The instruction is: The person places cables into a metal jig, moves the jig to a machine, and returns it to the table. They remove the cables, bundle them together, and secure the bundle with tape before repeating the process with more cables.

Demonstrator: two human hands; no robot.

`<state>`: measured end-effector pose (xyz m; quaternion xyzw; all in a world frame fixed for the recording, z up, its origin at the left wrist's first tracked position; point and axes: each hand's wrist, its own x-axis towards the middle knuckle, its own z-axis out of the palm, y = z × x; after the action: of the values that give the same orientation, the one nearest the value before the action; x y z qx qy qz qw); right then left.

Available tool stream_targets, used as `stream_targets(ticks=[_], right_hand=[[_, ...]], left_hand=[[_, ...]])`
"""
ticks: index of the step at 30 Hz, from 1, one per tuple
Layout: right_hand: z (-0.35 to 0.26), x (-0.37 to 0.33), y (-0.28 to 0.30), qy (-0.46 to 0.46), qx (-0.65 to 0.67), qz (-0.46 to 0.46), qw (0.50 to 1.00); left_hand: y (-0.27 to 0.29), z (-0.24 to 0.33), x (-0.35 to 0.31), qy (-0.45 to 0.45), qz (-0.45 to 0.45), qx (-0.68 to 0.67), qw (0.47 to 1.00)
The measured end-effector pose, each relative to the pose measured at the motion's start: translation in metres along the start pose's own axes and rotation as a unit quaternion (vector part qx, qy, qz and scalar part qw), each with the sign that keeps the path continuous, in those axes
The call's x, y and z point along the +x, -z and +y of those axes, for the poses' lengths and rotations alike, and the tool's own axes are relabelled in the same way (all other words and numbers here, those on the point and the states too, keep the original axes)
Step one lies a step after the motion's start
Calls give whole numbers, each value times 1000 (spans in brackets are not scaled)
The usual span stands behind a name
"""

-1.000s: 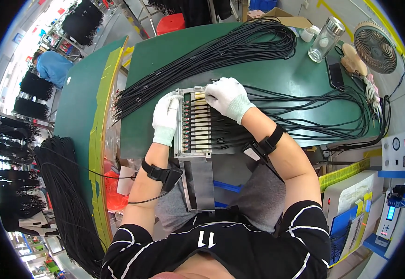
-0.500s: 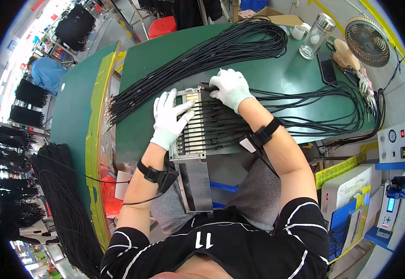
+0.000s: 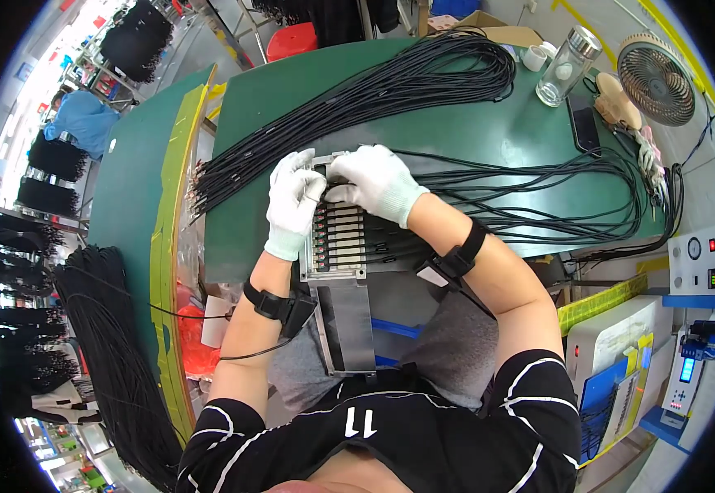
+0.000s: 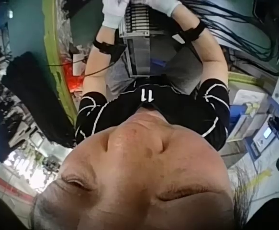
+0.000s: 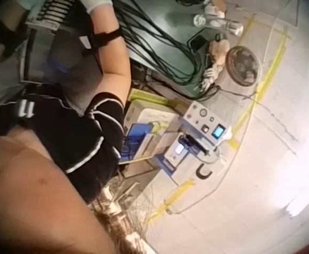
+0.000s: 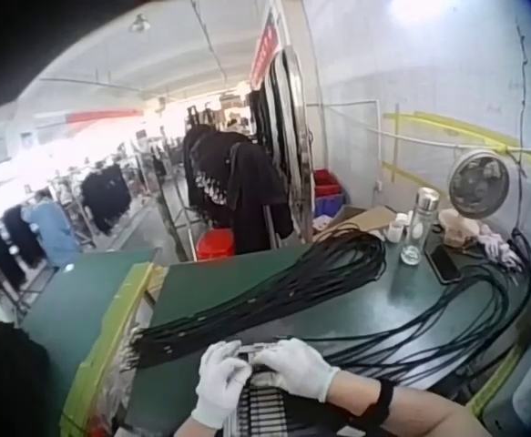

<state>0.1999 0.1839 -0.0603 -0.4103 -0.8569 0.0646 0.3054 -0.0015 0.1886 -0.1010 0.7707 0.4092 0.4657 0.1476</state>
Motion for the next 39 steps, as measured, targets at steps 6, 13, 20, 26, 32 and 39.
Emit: stream_targets(ticks=[6,13,20,26,32,39], right_hand=[[3,4,4,-79,60,-62,993],[7,-3,-5,-131,190,-67,971],[8,3,5,-32,38,-42,998],[-3,1,-5,6,-18,1,1000],[-1,1,3,3,-5,-31,1000],[6,1,-1,-73,189,-72,977]], left_hand=[[4,9,1,-28,5,1,1000],[8,10,4,-35,12,-9,999],[7,12,2,3,9,-24,1000],[7,5,0,29,-14,-50,998],[2,7,-3,61,1,-114,992],[4,8,0,72,-24,-116,990]])
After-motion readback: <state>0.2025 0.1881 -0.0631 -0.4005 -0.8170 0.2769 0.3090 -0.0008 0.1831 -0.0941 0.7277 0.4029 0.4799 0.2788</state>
